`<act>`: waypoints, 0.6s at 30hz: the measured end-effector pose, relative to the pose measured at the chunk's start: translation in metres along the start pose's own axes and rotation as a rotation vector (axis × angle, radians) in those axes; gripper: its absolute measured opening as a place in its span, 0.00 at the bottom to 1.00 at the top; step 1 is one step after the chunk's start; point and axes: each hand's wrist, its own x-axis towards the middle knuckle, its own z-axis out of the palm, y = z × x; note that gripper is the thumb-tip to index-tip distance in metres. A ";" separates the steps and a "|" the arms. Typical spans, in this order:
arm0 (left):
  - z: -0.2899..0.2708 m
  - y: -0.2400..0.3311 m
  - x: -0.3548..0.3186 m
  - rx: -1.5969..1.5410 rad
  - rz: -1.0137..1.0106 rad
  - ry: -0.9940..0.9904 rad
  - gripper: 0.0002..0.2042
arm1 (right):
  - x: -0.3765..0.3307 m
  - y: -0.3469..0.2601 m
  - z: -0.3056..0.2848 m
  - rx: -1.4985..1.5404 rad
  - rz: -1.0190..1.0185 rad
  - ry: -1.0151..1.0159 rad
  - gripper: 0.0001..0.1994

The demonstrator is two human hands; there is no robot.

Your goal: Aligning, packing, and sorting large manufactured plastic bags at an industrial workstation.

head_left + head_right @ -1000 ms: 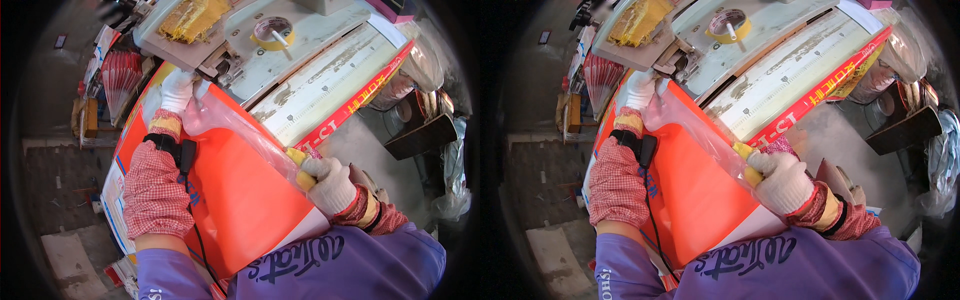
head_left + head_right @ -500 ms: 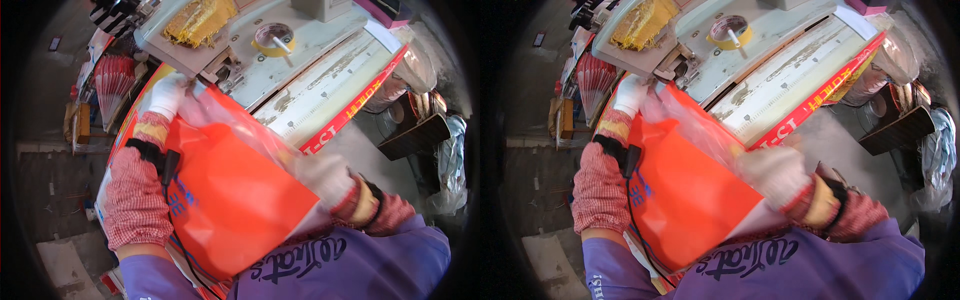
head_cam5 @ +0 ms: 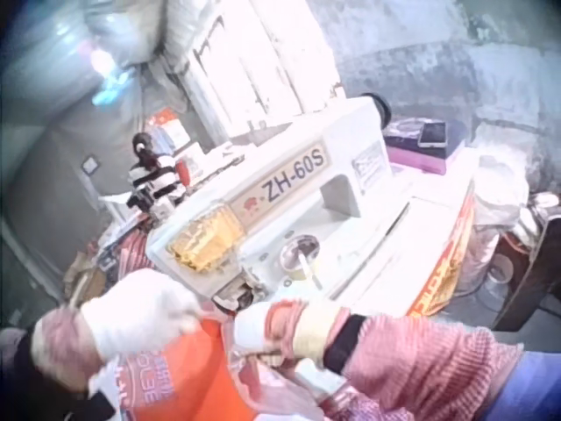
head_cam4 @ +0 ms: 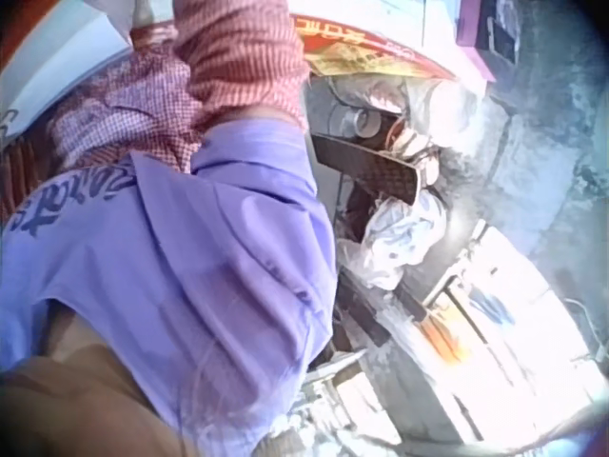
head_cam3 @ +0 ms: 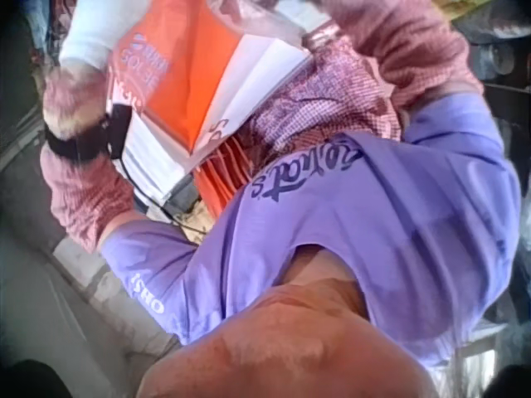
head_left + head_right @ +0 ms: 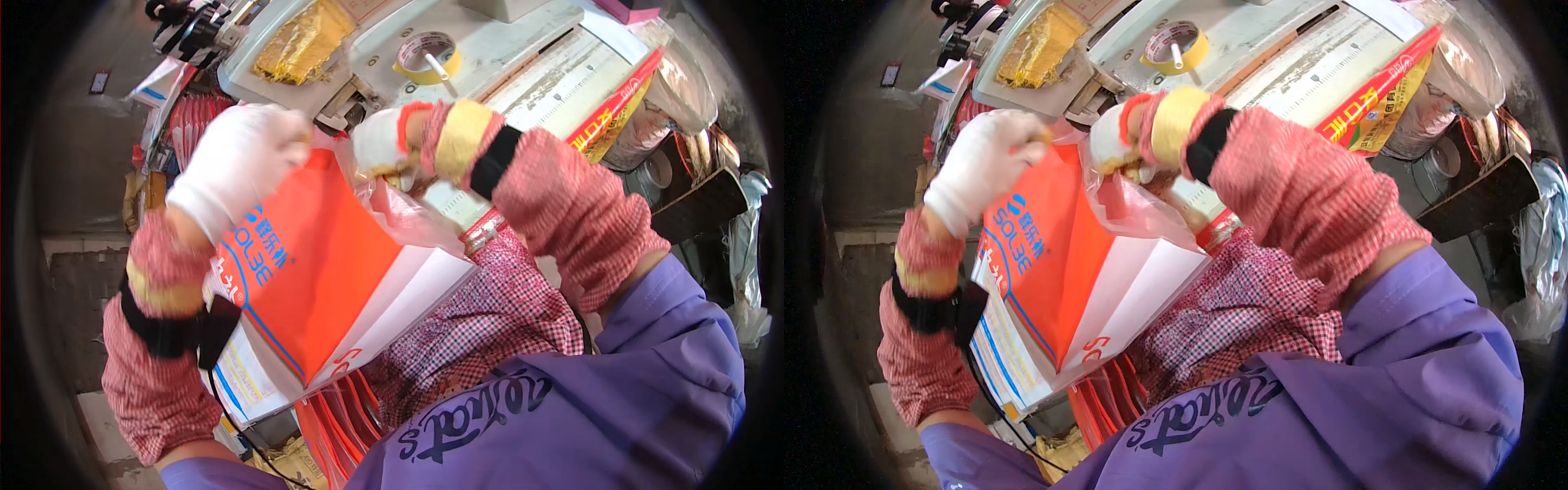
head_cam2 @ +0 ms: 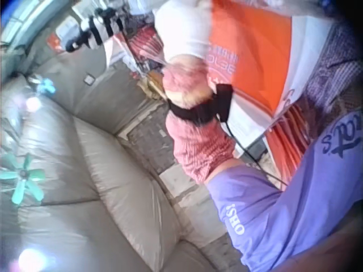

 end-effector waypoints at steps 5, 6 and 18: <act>-0.017 0.124 0.035 -0.041 0.288 0.024 0.19 | 0.004 0.025 0.006 0.343 0.169 -0.033 0.15; -0.018 0.135 0.037 -0.040 0.415 0.008 0.21 | 0.005 0.026 0.009 0.372 0.198 -0.035 0.15; -0.103 0.191 -0.007 -0.065 -0.062 -1.437 0.20 | 0.016 0.029 0.036 0.115 -0.093 0.009 0.12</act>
